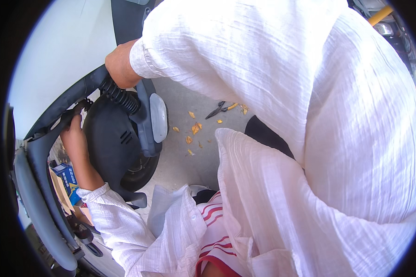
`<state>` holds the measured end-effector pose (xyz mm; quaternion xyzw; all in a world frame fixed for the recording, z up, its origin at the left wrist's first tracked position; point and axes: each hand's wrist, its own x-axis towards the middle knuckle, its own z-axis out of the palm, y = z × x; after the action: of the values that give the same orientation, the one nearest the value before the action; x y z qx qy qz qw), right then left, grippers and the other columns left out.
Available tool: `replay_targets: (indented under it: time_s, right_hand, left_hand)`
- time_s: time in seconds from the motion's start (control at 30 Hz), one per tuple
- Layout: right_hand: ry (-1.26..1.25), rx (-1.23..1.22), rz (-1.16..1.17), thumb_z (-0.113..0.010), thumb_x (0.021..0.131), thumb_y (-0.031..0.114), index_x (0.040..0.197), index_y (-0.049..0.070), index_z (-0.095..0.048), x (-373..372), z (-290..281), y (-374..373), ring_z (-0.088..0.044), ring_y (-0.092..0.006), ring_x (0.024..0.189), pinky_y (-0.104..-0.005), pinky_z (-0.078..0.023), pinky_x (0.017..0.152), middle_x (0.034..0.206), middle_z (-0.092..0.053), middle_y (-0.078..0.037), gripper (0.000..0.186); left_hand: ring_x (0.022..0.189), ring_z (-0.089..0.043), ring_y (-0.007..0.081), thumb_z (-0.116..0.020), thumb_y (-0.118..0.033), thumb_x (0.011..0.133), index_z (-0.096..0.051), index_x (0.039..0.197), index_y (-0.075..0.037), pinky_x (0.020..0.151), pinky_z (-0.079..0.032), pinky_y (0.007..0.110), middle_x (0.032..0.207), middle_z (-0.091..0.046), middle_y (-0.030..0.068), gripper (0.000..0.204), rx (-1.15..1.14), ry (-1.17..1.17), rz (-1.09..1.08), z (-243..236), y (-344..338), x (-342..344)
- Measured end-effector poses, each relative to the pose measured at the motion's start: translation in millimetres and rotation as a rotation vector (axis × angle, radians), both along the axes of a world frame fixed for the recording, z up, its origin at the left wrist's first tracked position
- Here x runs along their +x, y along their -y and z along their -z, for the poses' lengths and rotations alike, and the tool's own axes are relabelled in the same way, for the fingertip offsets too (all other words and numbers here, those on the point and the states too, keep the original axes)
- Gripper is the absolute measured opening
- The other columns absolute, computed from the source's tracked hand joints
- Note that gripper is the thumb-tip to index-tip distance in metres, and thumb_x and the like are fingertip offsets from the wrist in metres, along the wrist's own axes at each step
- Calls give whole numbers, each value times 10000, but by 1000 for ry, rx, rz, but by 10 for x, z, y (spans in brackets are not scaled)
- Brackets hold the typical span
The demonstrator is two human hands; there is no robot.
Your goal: The person uses pliers and a screwdriver to adjust and tighten components near the front wheel and suspension of a white scooter. The person repeatedly manipulates the brake cable and housing, then uses a screwdriver to secure a fastener on the front assembly.
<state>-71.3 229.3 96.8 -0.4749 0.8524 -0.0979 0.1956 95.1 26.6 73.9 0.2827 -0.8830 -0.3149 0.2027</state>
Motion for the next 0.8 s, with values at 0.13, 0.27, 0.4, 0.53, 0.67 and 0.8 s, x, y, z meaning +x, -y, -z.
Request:
replay_targets:
  time_s: [0.13, 0.27, 0.4, 0.53, 0.67, 0.8]
  right_hand:
    - [-16, -77, -34, -669, 804, 118, 981, 3, -718, -9, 27, -77, -718, -332, 824, -436, -572, 696, 924, -726, -158, 216]
    - [-447, 158, -479, -745, 775, 154, 959, 69, -727, 140, -178, 77, -720, -278, 780, -438, -548, 556, 873, -734, -76, 203]
    - [-704, 266, -855, -762, 765, 158, 917, 96, -733, 259, -177, 240, -712, -244, 751, -381, -530, 513, 841, -727, -37, 167]
    - [-808, 229, -966, -743, 781, 154, 911, 111, -735, 123, -84, 257, -713, -237, 746, -370, -540, 514, 835, -725, -19, 138]
    - [-633, 157, -712, -698, 794, 100, 978, 62, -700, 143, 40, 220, -724, -266, 765, -404, -565, 543, 828, -724, -76, 187]
    - [-464, 88, -473, -675, 790, 74, 1003, -47, -627, 197, -7, 141, -730, -316, 741, -421, -576, 568, 779, -703, -167, 250]
  left_hand:
    - [1100, -616, 267, -544, -153, 893, -662, 1186, 48, 998, -412, 337, 1158, -685, 183, 373, 86, 59, 69, 62, 36, 20]
    - [1268, -534, 292, -523, -127, 889, -507, 1365, 51, 1100, -338, 339, 1337, -583, 197, 509, 196, 196, 255, 258, -136, -47]
    - [1240, -544, 247, -547, -130, 891, -429, 1374, 101, 1078, -347, 316, 1307, -584, 207, 549, 459, 214, 290, 189, -376, -243]
    - [1222, -548, 214, -546, -42, 866, -471, 1302, 122, 1064, -361, 310, 1278, -594, 191, 473, 614, 121, 279, 246, -478, -357]
    - [1235, -545, 235, -509, 37, 840, -475, 1291, 127, 1073, -362, 317, 1292, -581, 198, 461, 596, 50, 342, 395, -381, -354]
    - [1300, -504, 268, -495, 6, 863, -449, 1329, 138, 1116, -325, 345, 1347, -550, 211, 487, 538, 112, 395, 422, -243, -308]
